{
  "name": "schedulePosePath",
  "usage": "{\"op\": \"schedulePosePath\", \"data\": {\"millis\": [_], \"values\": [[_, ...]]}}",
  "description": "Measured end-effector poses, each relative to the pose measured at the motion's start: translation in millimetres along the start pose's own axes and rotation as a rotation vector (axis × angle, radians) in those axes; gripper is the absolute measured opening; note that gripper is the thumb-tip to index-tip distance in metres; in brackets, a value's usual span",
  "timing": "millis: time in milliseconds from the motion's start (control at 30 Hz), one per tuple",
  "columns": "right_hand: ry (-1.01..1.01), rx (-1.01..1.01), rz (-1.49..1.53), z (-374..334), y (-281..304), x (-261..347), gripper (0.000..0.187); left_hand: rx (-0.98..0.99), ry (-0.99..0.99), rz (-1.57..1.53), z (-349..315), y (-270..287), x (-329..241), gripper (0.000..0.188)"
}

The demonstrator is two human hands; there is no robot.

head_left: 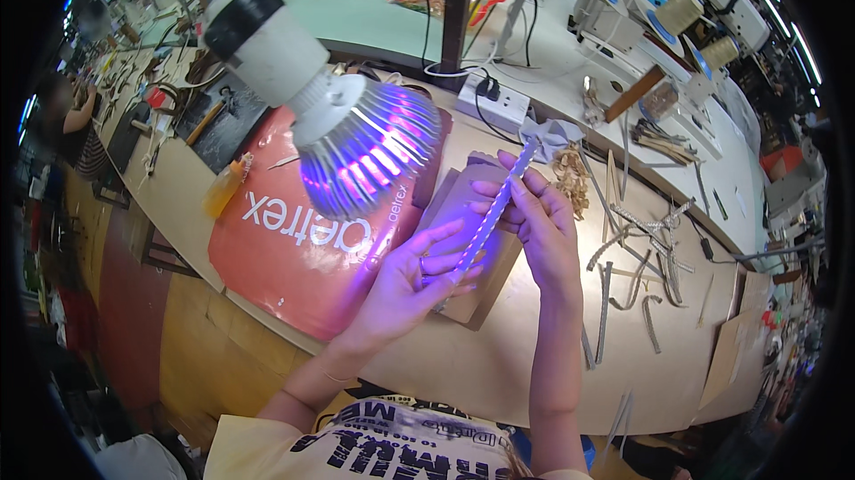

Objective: The person repeatedly picks up braided cords and thin strips from a workbench, aligns them, and secures them together by hand. They place finished pieces on the table and continue the same process with additional materials.

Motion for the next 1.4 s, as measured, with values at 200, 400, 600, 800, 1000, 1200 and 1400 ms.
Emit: {"op": "schedulePosePath", "data": {"millis": [200, 400, 600, 800, 1000, 1200, 1400], "values": [[0.061, 0.056, -0.069, 19, -12, -7, 0.038, -0.065, -0.046, 0.101, -7, 16, -6, 0.063], [0.037, 0.092, -0.073, 28, -24, -14, 0.031, -0.104, 0.066, 0.109, -3, 26, -6, 0.044], [0.043, 0.149, -0.052, 26, -38, -16, 0.03, -0.095, 0.201, -0.118, 10, 34, -10, 0.039], [0.033, 0.111, -0.06, 29, -43, -19, 0.028, -0.063, 0.24, -0.279, 11, 34, -11, 0.037], [0.068, 0.158, -0.024, 29, -45, -15, 0.026, -0.001, 0.202, -0.307, 10, 37, -10, 0.036], [0.046, 0.128, 0.035, 22, -46, -14, 0.025, 0.001, 0.188, -0.299, 12, 38, -11, 0.026], [0.082, 0.172, -0.042, 22, -46, -13, 0.023, -0.142, 0.069, -0.123, 8, 35, -19, 0.027]]}}
Point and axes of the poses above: each hand's wrist, its own z-axis towards the middle knuckle, its own y-axis out of the back of the hand, x = y × z, the point moved 4 cm from there along z, towards the middle knuckle, and after that the axes turned 4 degrees about z, right-handed, at the moved point
